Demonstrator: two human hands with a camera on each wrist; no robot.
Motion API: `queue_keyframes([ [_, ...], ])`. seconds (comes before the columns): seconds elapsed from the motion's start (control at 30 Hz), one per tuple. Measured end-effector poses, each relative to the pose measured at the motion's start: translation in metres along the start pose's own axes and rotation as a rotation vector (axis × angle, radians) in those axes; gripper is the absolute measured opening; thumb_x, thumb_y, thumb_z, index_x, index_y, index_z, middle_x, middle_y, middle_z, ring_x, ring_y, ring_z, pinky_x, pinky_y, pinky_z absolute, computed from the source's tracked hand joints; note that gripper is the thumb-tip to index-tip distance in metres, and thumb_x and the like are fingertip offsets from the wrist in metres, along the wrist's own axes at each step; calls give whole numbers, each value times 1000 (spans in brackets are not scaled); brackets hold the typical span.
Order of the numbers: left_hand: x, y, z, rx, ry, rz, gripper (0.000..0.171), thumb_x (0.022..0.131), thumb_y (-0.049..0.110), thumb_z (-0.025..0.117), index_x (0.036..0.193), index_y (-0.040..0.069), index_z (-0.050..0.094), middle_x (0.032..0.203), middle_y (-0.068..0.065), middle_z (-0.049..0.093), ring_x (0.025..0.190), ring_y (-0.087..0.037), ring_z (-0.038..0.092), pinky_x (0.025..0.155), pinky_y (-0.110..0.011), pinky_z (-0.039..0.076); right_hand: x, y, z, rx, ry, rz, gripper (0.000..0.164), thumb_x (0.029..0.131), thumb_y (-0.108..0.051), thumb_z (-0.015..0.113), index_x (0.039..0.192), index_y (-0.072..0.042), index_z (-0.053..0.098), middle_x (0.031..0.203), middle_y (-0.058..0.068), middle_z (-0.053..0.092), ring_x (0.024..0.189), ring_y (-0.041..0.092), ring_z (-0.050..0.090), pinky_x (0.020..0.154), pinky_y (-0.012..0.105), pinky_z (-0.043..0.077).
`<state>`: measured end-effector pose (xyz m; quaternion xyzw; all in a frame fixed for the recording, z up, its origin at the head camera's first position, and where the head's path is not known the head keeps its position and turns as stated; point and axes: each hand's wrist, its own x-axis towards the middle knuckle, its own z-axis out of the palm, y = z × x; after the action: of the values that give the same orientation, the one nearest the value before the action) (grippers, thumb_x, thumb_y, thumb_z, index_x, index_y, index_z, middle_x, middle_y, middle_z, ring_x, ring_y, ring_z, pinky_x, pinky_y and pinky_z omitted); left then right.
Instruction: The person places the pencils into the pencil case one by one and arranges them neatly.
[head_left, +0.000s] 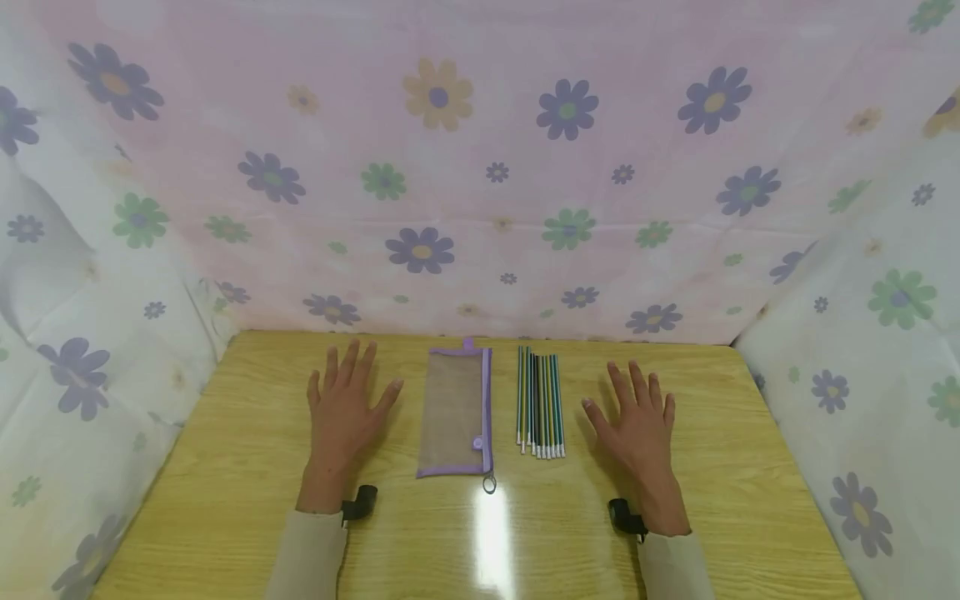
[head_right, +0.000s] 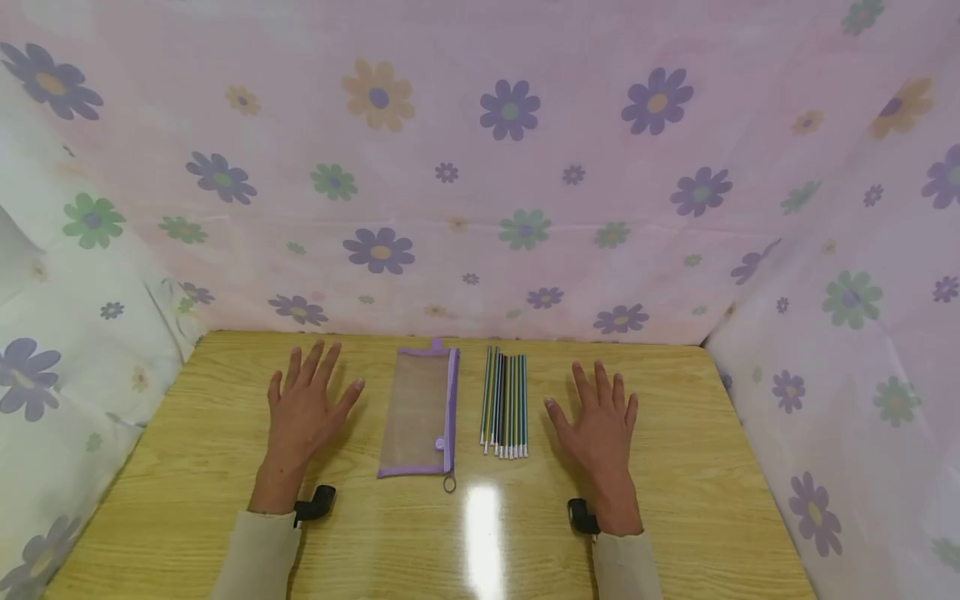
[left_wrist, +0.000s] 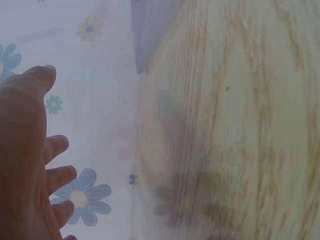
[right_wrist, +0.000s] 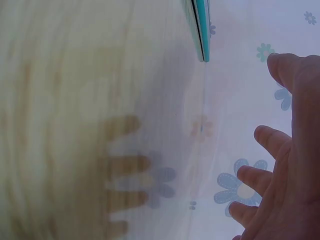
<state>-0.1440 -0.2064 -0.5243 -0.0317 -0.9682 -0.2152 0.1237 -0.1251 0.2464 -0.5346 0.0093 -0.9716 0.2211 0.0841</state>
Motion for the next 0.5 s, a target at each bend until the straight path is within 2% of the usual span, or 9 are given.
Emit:
queue_keyframes([
  [0.2,0,1,3,-16,2,14,79,105,61,55,167,16,34,173,-16,29,162,-43,11,124,-74,12,-1,-2,-1,18,10,-6,77,103,-53,63,166,-16,37,173,21,26,157,54,16,122,79,5],
  [0.37,0,2,6,-25,27,37,77,105,57,59,164,12,40,170,-18,35,160,-46,19,124,-73,18,-1,-6,1,48,22,-27,74,103,-50,64,163,-13,41,170,22,32,154,54,24,122,80,8],
  [0.5,0,5,9,-55,46,53,74,104,53,62,160,7,46,165,-20,41,158,-47,25,124,-71,23,-1,-6,4,57,43,-35,71,103,-47,66,161,-12,46,166,23,38,150,51,32,120,78,15],
])
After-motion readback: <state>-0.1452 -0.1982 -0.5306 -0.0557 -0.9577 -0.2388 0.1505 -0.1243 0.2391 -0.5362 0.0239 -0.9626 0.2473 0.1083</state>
